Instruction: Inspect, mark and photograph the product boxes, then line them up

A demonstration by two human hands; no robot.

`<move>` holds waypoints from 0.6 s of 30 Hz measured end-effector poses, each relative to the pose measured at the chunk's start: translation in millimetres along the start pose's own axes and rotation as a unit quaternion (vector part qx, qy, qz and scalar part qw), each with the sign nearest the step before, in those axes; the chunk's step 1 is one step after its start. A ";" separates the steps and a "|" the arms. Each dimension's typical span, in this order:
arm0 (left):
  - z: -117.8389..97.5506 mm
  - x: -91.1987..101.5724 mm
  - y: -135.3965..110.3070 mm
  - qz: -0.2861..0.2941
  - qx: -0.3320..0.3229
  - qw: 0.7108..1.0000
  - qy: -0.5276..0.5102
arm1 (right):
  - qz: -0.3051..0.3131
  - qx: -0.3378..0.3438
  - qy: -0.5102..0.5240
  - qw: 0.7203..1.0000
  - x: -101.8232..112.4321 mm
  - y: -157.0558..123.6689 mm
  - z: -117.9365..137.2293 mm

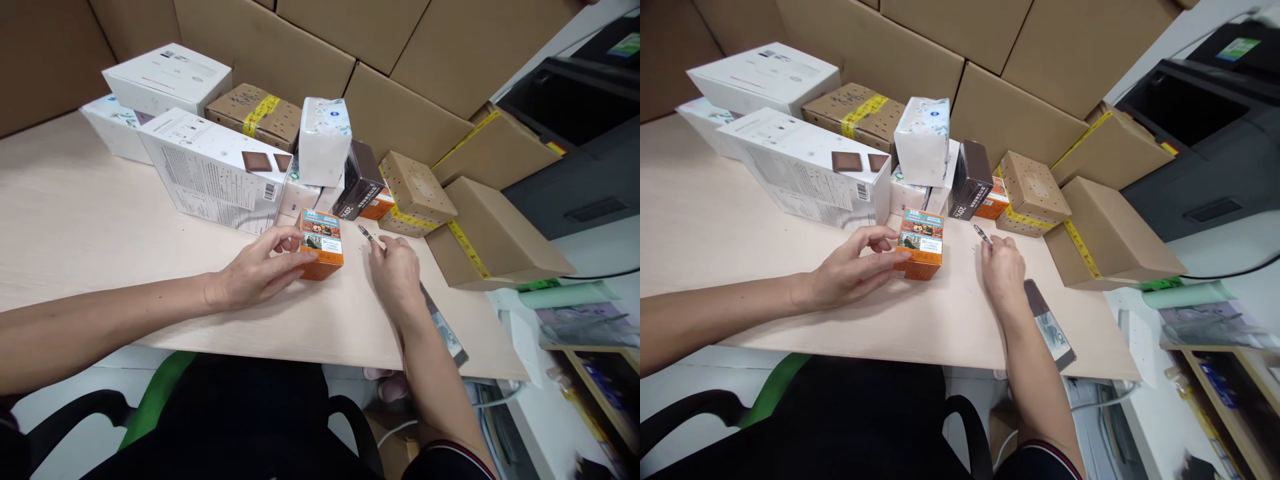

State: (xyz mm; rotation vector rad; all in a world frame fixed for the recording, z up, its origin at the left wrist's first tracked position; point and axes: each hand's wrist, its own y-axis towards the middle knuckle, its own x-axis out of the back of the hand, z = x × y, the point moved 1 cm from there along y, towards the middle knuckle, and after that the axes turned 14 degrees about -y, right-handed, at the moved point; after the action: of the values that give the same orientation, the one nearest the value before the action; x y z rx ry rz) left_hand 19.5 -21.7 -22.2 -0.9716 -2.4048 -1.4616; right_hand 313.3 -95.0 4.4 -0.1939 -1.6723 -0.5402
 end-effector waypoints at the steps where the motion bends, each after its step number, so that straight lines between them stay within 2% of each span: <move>1: 0.4 -0.2 -0.4 -0.002 0.003 1.000 -0.006 | 0.032 -0.022 -0.045 0.998 -0.5 4.4 -5.4; 3: 0.4 -0.4 -0.5 -0.009 -0.009 1.000 -0.011 | 0.095 -0.040 -0.097 0.990 -2.8 11.5 -11.4; 5: -0.5 -0.2 0.4 -0.021 -0.027 0.999 -0.009 | 0.125 -0.036 -0.107 0.986 -5.3 15.4 -11.5; 10: -3.3 1.7 2.8 -0.016 -0.029 0.999 -0.019 | 0.117 -0.023 -0.109 0.987 -1.6 12.5 -8.5; 12: -3.1 2.2 2.7 -0.006 -0.027 1.000 -0.013 | 0.085 -0.037 -0.074 0.993 3.4 9.8 -11.1; 14: -2.2 2.2 2.0 -0.001 -0.014 1.000 -0.013 | 0.019 -0.061 0.043 0.997 8.8 7.3 -13.4; 15: -1.7 2.0 1.6 0.001 -0.002 1.000 -0.016 | -0.015 -0.071 0.136 0.988 11.3 5.9 -13.4; 16: -1.5 1.6 1.4 0.004 0.013 1.000 -0.021 | -0.039 -0.078 0.241 0.967 13.7 4.0 -12.2; 18: -2.0 0.2 1.2 0.016 0.038 0.999 -0.028 | -0.051 -0.078 0.435 0.895 18.6 -1.2 -5.9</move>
State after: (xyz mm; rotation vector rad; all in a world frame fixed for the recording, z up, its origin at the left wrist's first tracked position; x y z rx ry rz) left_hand 19.6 -22.9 -20.2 -1.0425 -2.4522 -1.3402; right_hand 314.7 -101.9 22.7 0.0305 -0.7635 -0.7063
